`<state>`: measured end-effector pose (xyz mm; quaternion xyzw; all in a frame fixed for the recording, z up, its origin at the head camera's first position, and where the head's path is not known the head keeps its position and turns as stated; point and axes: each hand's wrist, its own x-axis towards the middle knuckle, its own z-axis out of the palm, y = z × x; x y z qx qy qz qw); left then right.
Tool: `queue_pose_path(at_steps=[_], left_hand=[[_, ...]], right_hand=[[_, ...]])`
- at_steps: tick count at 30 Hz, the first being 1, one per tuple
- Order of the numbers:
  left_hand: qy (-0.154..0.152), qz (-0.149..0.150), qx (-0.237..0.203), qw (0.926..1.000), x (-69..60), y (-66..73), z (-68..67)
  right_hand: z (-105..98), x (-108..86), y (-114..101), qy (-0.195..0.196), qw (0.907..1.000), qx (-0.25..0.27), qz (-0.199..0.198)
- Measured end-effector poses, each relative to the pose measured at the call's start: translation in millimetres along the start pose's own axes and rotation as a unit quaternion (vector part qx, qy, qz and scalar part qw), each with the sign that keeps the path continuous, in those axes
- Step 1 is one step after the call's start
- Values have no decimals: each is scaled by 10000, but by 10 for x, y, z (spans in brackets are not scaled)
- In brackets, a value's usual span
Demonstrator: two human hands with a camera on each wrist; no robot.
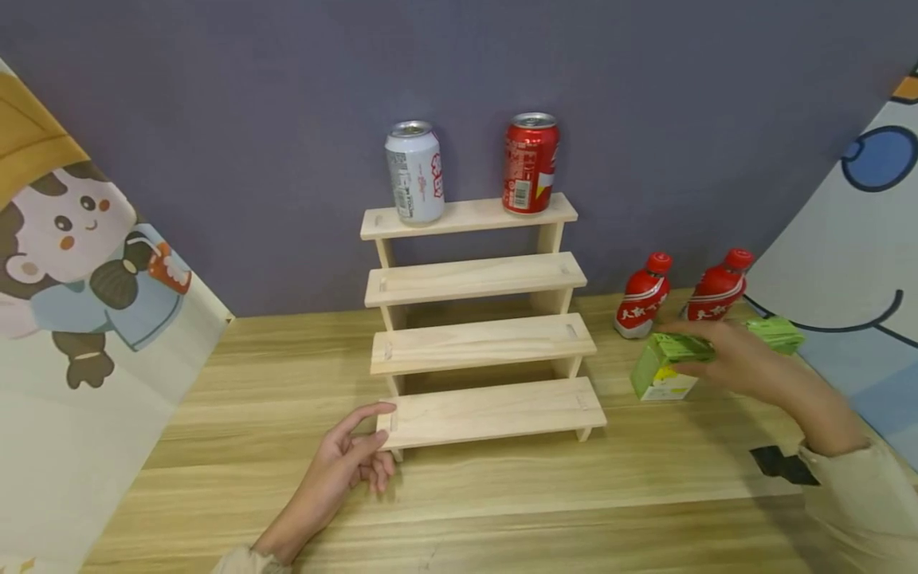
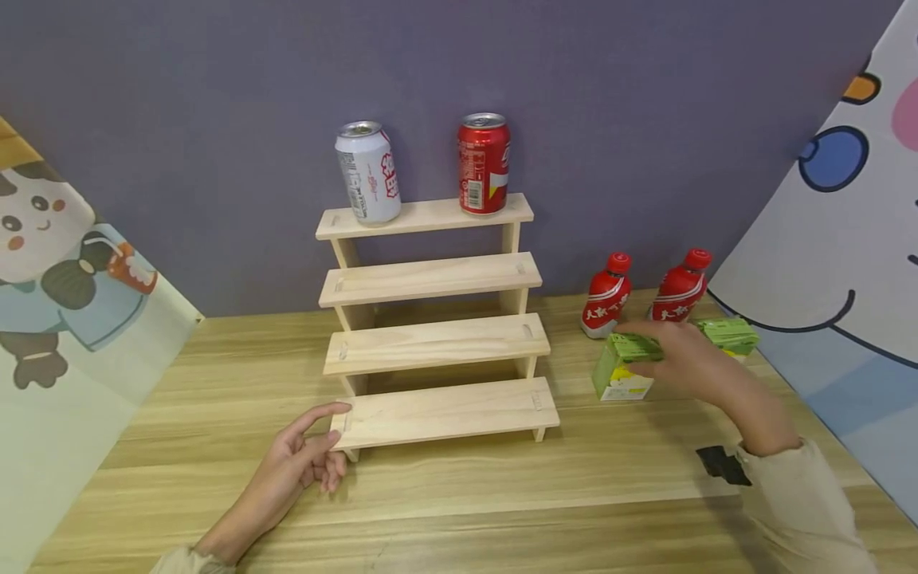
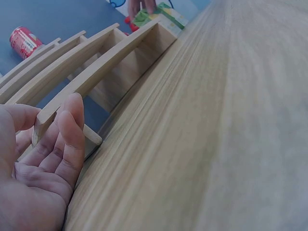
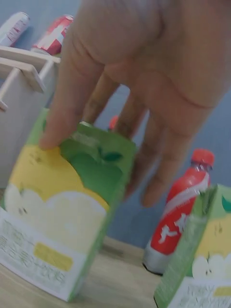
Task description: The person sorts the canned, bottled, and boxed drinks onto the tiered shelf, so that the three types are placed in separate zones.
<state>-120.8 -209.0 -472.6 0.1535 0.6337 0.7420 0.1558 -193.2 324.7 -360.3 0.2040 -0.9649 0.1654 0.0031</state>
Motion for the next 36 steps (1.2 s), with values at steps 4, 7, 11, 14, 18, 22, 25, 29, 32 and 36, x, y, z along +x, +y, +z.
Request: queue_pose_path(at_steps=[4, 7, 11, 14, 18, 22, 25, 29, 32, 36], left_hand=[[11, 7, 5, 10000, 2, -3, 0], [12, 22, -19, 10000, 0, -3, -2], [-6, 59, -43, 10000, 0, -7, -6], [-28, 90, -49, 9999, 4, -14, -10], [-18, 97, -52, 9999, 10, -22, -14], [-26, 103, -63, 9999, 18, -25, -15], [-54, 112, -73, 9999, 22, -22, -15], [-59, 89, -78, 9999, 18, -15, -17], [-42, 54, -76, 9999, 17, -10, -15], [-32, 41, -85, 10000, 18, -10, -12]], right_hand=[[-12, -17, 93, -47, 9999, 143, -27], [-20, -13, 108, -79, 9997, 229, -25], [-24, -7, 107, -73, 9995, 295, -84], [-26, -7, 109, -91, 9996, 267, -95], [-17, -9, 112, -108, 9997, 215, -99], [-4, -13, 114, -106, 9996, 236, -98], [0, -18, 112, -119, 9995, 277, -92], [-1, -22, 105, -65, 9996, 263, -115], [-9, -23, 98, -36, 9996, 238, -142], [-17, -24, 92, -33, 9997, 193, -152]])
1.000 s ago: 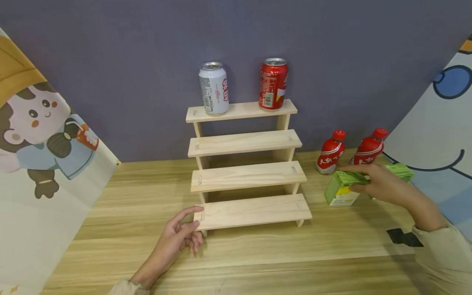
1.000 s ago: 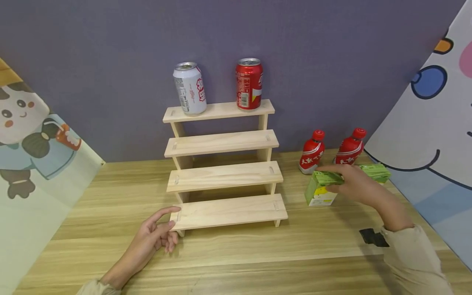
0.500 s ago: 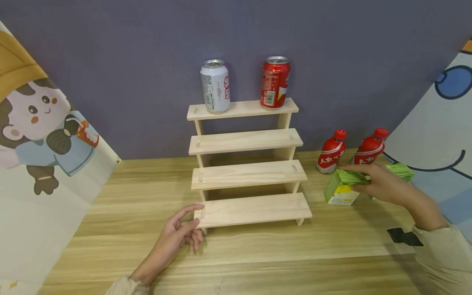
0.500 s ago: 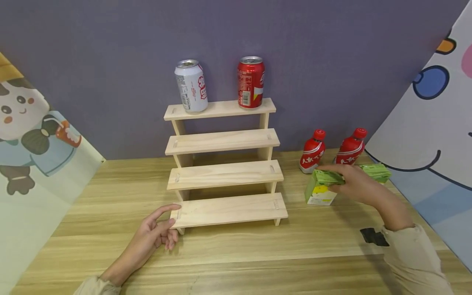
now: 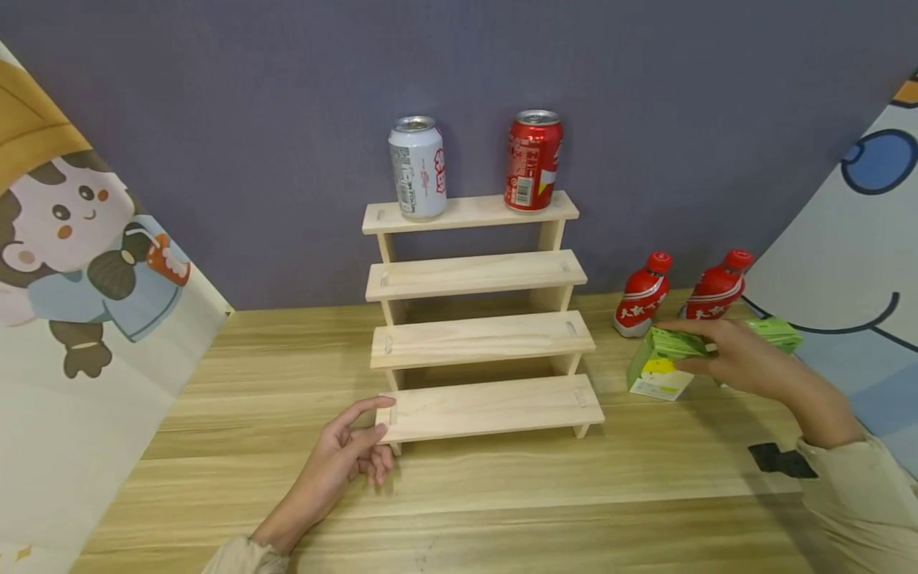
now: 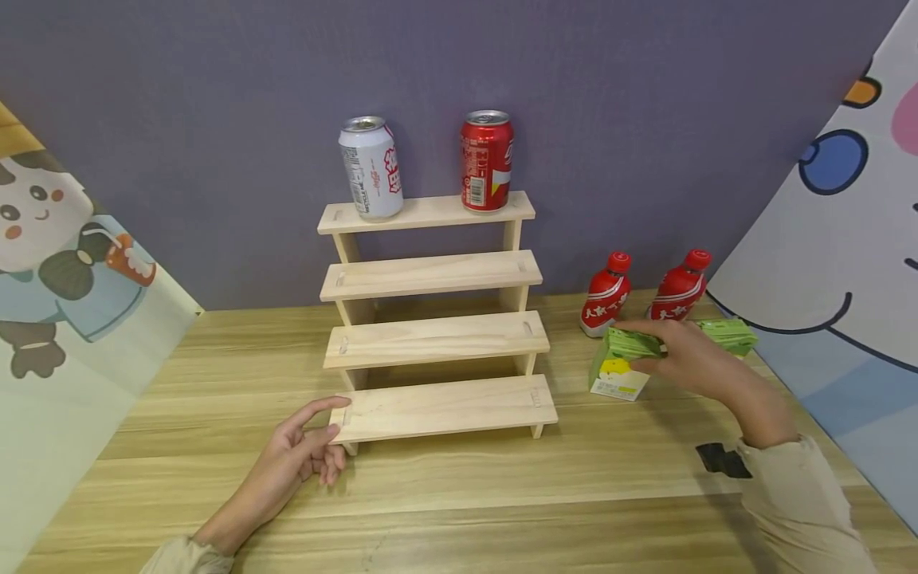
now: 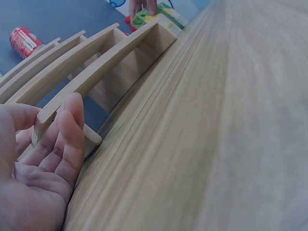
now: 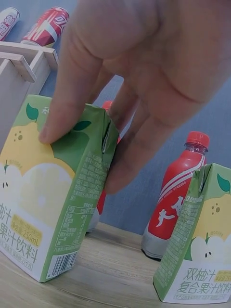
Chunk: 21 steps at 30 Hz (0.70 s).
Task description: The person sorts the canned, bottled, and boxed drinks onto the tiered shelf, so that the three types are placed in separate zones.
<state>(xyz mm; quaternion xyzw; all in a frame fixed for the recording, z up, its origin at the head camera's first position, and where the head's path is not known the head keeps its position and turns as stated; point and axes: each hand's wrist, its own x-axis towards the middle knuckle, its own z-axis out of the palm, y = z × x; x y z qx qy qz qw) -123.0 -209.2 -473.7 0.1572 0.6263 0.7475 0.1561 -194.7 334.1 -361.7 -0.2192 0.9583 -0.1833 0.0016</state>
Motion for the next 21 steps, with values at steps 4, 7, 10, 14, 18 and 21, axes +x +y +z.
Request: queue_pose_path(at_steps=[4, 7, 10, 14, 18, 21], left_hand=[[-18, 19, -4, 10000, 1, 0, 1], [-4, -1, 11, 10000, -1, 1, 2], [42, -48, 33, 10000, -9, 3, 4], [73, -70, 65, 9999, -14, 7, 5], [51, -47, 76, 9999, -12, 8, 7], [51, -39, 80, 9999, -11, 8, 8]], right_hand=[[4, -1, 9, 70, 9999, -108, -59], [8, 0, 17, 229, 9992, -261, -206], [8, 5, 12, 376, 9982, -359, -300], [-6, 12, -25, 357, 9988, -281, -152], [-24, 14, -64, 306, 9992, -275, 5], [-32, 9, -93, 424, 9985, -343, -90]])
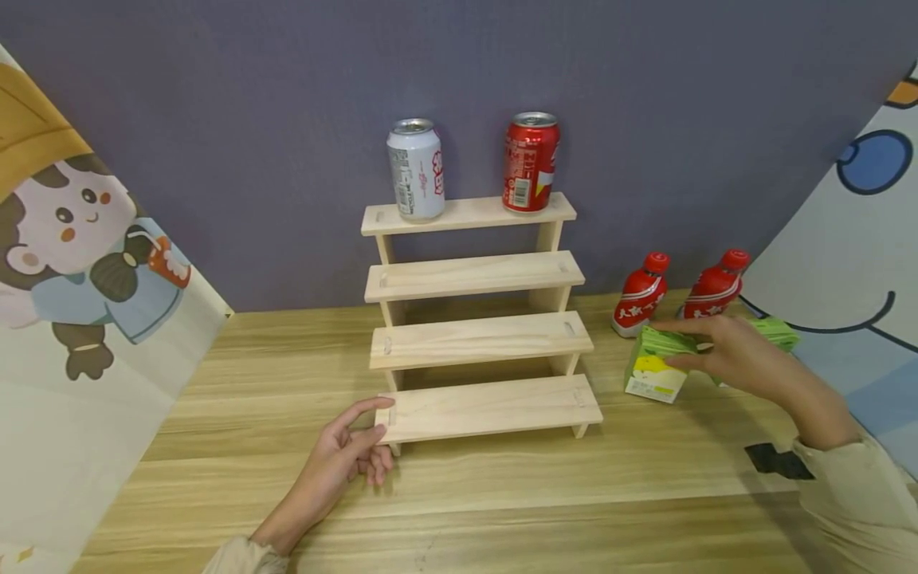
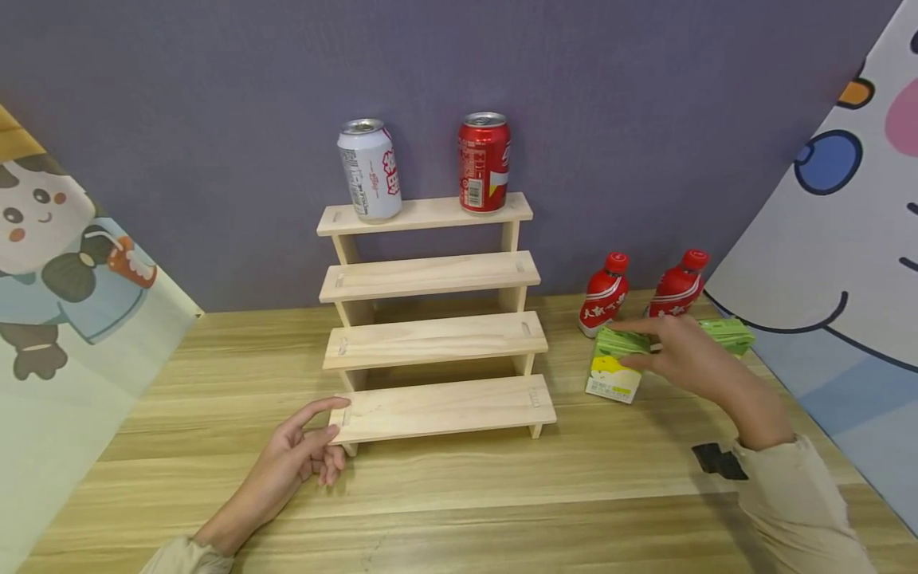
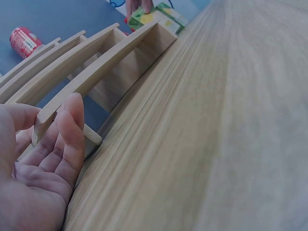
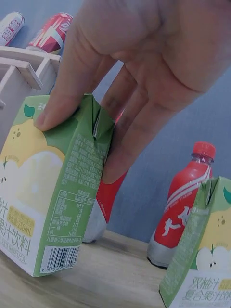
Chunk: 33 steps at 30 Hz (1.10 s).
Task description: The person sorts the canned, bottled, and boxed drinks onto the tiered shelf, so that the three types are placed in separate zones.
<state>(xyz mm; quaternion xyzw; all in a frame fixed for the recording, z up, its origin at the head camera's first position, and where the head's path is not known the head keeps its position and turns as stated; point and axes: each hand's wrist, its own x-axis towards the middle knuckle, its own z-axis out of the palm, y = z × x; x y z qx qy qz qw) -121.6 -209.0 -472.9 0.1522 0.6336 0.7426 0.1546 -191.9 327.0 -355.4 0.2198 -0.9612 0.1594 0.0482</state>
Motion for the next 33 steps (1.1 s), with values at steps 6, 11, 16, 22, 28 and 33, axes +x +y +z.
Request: queue_pose_path(at_steps=[6, 11, 16, 22, 28, 33], left_hand=[[-11, -13, 1, 10000, -4, -8, -4], [4, -6, 27, 10000, -5, -4, -6], [-39, 49, 32, 10000, 1, -4, -8], [-60, 76, 49, 9999, 6, -7, -8], [-63, 87, 23, 9999, 8, -12, -10], [-81, 89, -9, 9999, 7, -11, -13]], right_hand=[[-24, -19, -85, 418, 9985, -41, -359], [-67, -27, -198, 512, 9980, -6, -381], [-111, -52, -346, 559, 9978, 99, -357], [-135, -66, -468, 797, 9945, 144, -668], [-148, -89, -557, 1061, 9914, 247, -725], [-179, -95, -625, 1383, 9850, 168, -1022]])
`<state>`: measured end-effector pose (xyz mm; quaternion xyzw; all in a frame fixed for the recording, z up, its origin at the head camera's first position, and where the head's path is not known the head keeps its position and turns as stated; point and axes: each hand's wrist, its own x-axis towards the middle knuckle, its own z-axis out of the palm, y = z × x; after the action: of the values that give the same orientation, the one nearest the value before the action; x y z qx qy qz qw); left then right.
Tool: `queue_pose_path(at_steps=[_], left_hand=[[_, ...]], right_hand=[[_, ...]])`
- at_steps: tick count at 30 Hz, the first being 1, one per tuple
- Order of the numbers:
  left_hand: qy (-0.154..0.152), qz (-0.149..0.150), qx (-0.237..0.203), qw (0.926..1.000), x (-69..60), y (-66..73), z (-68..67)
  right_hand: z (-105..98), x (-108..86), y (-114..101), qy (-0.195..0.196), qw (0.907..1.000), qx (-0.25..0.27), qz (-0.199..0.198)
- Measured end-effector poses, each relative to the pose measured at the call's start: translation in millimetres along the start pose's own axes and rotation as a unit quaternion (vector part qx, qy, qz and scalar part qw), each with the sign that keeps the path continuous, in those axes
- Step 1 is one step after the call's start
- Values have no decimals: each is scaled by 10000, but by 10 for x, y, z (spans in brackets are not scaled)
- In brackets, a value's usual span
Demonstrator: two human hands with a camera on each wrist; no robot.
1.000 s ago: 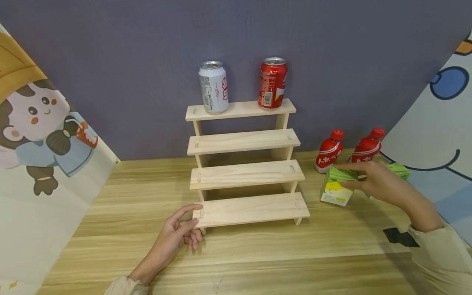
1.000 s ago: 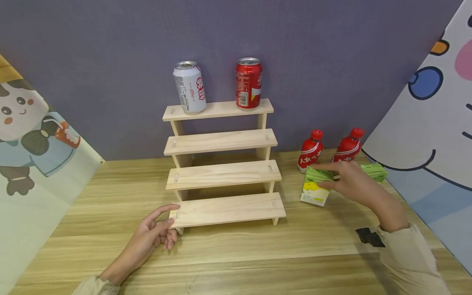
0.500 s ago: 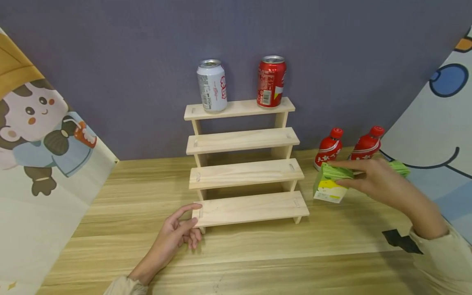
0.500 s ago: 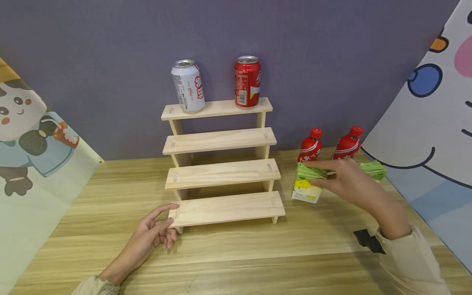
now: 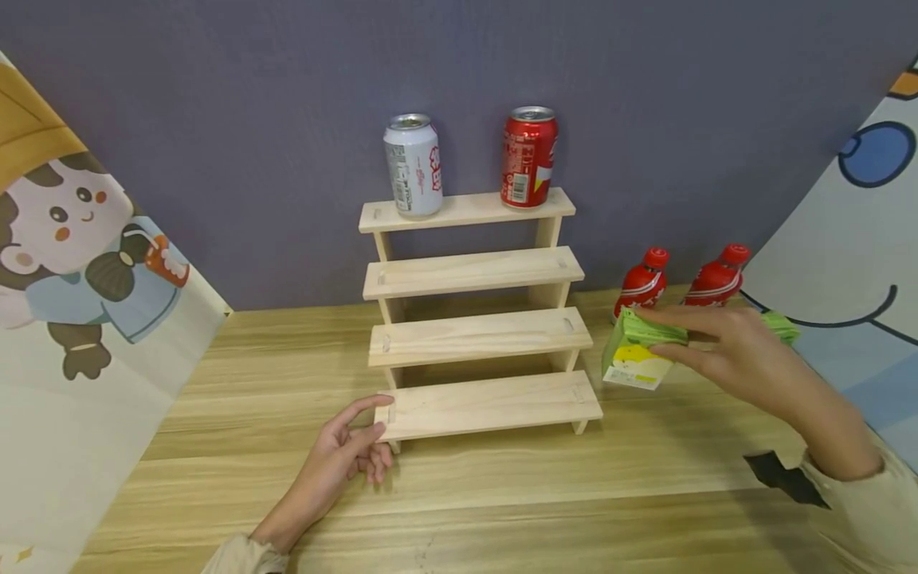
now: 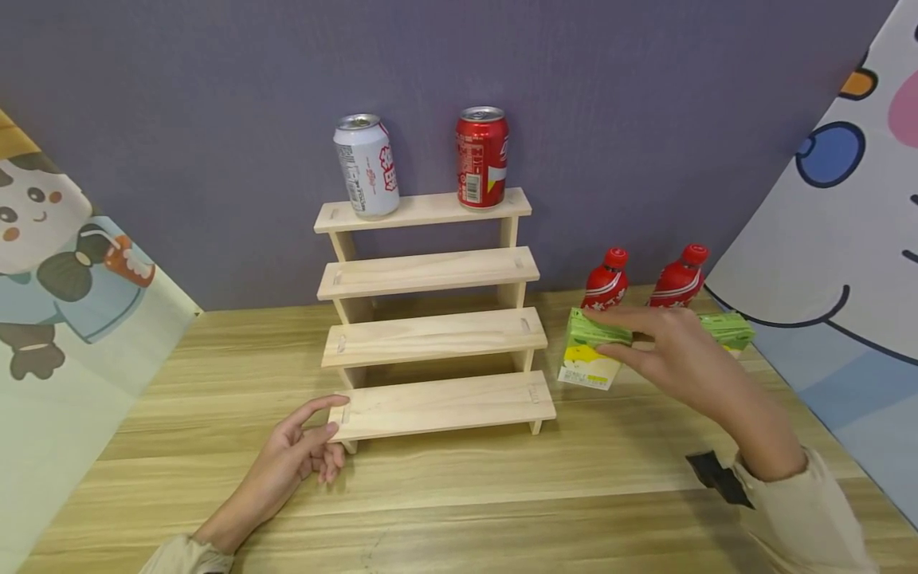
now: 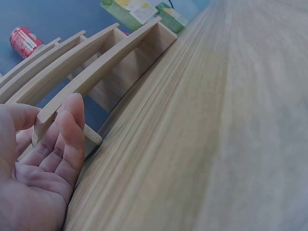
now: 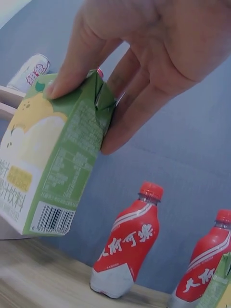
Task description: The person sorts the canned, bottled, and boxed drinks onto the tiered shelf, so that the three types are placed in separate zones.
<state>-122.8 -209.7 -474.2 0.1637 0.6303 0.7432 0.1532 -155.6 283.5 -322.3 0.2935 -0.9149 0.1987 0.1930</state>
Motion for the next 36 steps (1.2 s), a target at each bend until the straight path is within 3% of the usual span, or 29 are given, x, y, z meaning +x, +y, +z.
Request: queue_pose_path(at_steps=[9, 15, 25, 31, 36], left_hand=[[126, -45, 52, 9999, -1, 19, -5], [95, 14, 33, 9999, 17, 8, 1], [38, 28, -58, 10000, 23, -12, 1], [68, -34, -54, 10000, 16, -5, 2], [94, -65, -50, 9999, 6, -3, 4]], right_hand=[[-38, 55, -104, 421, 9984, -296, -252], [-76, 63, -182, 441, 9987, -174, -182], [-147, 147, -297, 502, 9971, -290, -487], [-199, 244, -412, 557, 9961, -276, -631], [-187, 357, -509, 756, 9923, 50, -983]])
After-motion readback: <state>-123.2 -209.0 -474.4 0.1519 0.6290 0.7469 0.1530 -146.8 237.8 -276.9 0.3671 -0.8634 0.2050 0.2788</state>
